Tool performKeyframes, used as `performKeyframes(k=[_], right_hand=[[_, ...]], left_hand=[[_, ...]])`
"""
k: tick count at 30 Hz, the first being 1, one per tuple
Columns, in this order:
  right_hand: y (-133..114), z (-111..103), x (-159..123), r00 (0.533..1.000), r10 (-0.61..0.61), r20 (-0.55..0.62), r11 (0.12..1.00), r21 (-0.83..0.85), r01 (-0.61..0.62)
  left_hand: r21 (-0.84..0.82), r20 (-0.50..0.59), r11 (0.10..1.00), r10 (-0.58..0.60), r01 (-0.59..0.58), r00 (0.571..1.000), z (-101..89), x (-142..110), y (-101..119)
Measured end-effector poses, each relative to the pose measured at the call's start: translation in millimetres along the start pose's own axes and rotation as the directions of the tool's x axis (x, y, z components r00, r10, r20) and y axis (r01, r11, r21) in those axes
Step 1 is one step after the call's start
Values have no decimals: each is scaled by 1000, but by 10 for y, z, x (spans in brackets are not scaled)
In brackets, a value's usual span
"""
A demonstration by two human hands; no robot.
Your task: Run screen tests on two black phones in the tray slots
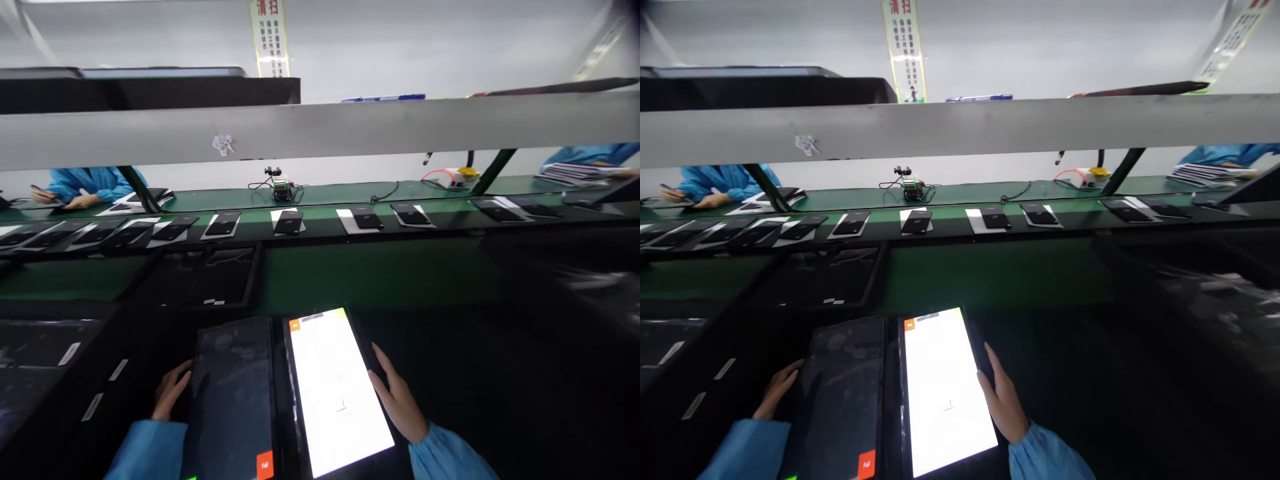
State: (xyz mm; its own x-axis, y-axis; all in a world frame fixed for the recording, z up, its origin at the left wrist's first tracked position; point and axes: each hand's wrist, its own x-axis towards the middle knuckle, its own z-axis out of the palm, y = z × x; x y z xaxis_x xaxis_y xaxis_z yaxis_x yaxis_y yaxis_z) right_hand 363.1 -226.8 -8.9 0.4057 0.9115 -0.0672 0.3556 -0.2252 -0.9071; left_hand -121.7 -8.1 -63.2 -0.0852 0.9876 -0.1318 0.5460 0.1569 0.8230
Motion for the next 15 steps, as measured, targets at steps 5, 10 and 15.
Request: performKeyframes(k=[5, 10, 15], right_hand=[[-124, -144, 429, 996, -57, -70, 998, -19, 56], [-151, -242, 1009, 993, -119, -22, 993, 4, 119], [-179, -172, 1379, 984, -176, 34, 984, -21, 177]], left_hand=[[-33, 25, 997, 71, -70, 997, 330, -39, 203], [-78, -10, 988, 136, -136, 991, 518, -181, 341], [-98, -16, 977, 188, -189, 982, 509, -203, 429]])
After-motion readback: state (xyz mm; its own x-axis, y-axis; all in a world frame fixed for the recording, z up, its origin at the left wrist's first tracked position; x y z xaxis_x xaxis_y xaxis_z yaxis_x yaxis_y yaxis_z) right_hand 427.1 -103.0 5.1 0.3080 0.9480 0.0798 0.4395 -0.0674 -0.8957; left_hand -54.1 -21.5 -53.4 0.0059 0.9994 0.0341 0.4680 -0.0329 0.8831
